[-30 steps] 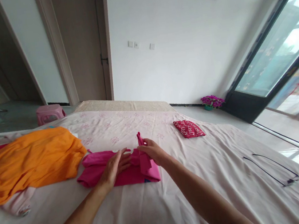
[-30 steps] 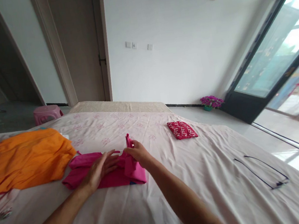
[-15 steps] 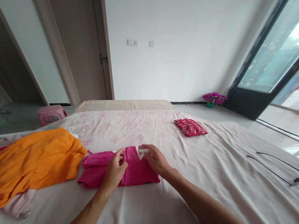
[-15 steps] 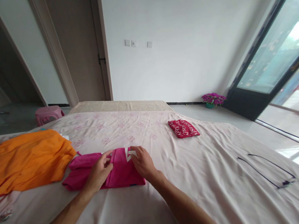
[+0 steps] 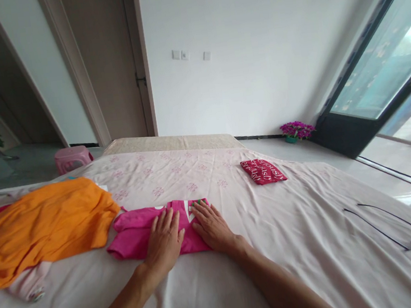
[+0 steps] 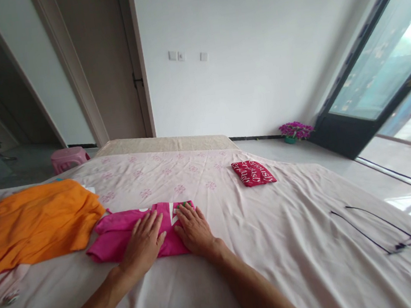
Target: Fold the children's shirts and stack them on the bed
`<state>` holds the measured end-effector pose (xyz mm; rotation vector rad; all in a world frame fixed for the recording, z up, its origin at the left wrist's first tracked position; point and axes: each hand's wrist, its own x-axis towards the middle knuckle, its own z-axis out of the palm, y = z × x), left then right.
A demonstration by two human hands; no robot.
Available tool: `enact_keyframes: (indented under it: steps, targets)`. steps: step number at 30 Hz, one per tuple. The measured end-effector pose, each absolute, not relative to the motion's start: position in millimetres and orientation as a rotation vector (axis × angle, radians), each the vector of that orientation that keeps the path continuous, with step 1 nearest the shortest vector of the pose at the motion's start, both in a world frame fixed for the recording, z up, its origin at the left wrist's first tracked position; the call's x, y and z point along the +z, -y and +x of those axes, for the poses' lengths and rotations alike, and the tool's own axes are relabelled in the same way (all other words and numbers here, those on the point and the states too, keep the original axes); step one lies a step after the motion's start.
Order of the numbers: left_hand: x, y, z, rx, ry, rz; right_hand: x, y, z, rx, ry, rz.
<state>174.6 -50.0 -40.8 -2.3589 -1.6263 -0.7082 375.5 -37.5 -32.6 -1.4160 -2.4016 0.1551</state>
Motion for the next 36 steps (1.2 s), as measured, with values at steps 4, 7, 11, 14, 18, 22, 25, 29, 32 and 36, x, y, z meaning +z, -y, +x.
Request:
enact_keyframes:
  steps: [4,7,11,14,18,22,25,29,32,36]
  targets:
    - [-48.1,45.5,159.1,-0.593,1.679,-2.381,-35.0,37.5,374.7,0.174,2.336,-1.42]
    - [-44.6,44.1,152.8,-0.65,1.699,-2.329,-35.5,35.1,376.6,0.191,2.185,-1.461]
    - [-45.6,44.0,156.2,-0.793,1.534,-2.376,-29.1,28.8,387.0,0.298,1.901,-1.67]
    - [-53.6,44.1,161.3,-0.83,1.466,-2.431,-17.4,24.7,395.9,0.516,1.872,-1.801]
    - [-62.7,43.9,165.0,-0.827,1.493,-2.422,-3.5,24.3,395.1,0.774,1.86,-1.885]
    - [-60.4,45.0,166.3,-0.841,1.511,-2.426,-1.0,29.5,377.0,1.219,1.472,-1.575]
    - [-51.5,49.3,167.6,-0.877,1.509,-2.45,-0.9,32.2,368.1,1.528,1.113,-1.211]
    - [-35.7,57.7,168.7,-0.93,1.444,-2.548,5.0,26.4,389.5,1.569,0.938,-1.112]
    - [-26.2,60.1,167.0,-1.015,1.432,-2.555,11.9,17.3,429.9,1.554,0.909,-1.121]
    - [-22.3,53.4,160.3,-1.142,1.521,-2.478,21.5,9.2,484.7,1.479,0.901,-1.155]
